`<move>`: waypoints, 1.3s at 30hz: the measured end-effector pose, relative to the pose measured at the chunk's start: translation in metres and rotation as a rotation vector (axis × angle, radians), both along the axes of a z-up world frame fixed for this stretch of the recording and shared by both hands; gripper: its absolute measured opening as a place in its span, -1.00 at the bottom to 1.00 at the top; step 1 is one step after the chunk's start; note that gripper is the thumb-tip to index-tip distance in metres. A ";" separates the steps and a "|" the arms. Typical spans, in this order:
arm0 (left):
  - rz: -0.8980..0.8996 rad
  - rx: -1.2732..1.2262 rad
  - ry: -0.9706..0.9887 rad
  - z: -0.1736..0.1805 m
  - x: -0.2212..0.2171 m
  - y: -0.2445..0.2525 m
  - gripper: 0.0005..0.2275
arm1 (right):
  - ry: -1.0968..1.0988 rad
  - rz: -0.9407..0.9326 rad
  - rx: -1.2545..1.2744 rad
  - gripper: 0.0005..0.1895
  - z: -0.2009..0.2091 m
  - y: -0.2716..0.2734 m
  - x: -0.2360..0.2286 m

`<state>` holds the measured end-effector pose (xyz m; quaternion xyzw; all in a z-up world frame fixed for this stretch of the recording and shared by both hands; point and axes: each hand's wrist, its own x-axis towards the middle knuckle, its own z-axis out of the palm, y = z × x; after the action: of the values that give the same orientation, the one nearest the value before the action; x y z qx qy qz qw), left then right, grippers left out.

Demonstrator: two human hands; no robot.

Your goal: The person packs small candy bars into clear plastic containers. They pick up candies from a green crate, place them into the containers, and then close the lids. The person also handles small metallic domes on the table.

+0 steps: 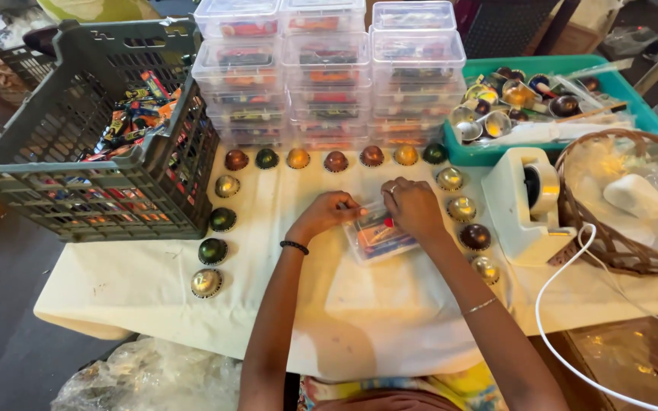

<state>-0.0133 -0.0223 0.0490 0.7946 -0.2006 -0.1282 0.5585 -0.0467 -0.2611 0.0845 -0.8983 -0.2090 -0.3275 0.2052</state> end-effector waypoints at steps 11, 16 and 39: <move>-0.029 0.170 -0.324 0.008 0.001 0.001 -0.65 | 0.207 0.054 -0.013 -0.76 0.006 0.002 0.005; -0.010 0.231 -0.339 0.002 0.003 0.002 -0.63 | 0.222 -0.005 -0.063 -0.74 -0.002 0.005 0.007; 0.212 0.327 -0.341 0.015 -0.036 -0.017 -0.56 | 0.218 0.054 -0.057 -0.88 0.010 0.005 0.001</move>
<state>-0.0492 -0.0392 0.0636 0.9012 -0.1838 0.0361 0.3909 -0.0458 -0.2559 0.0944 -0.9282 -0.2186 -0.2159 0.2099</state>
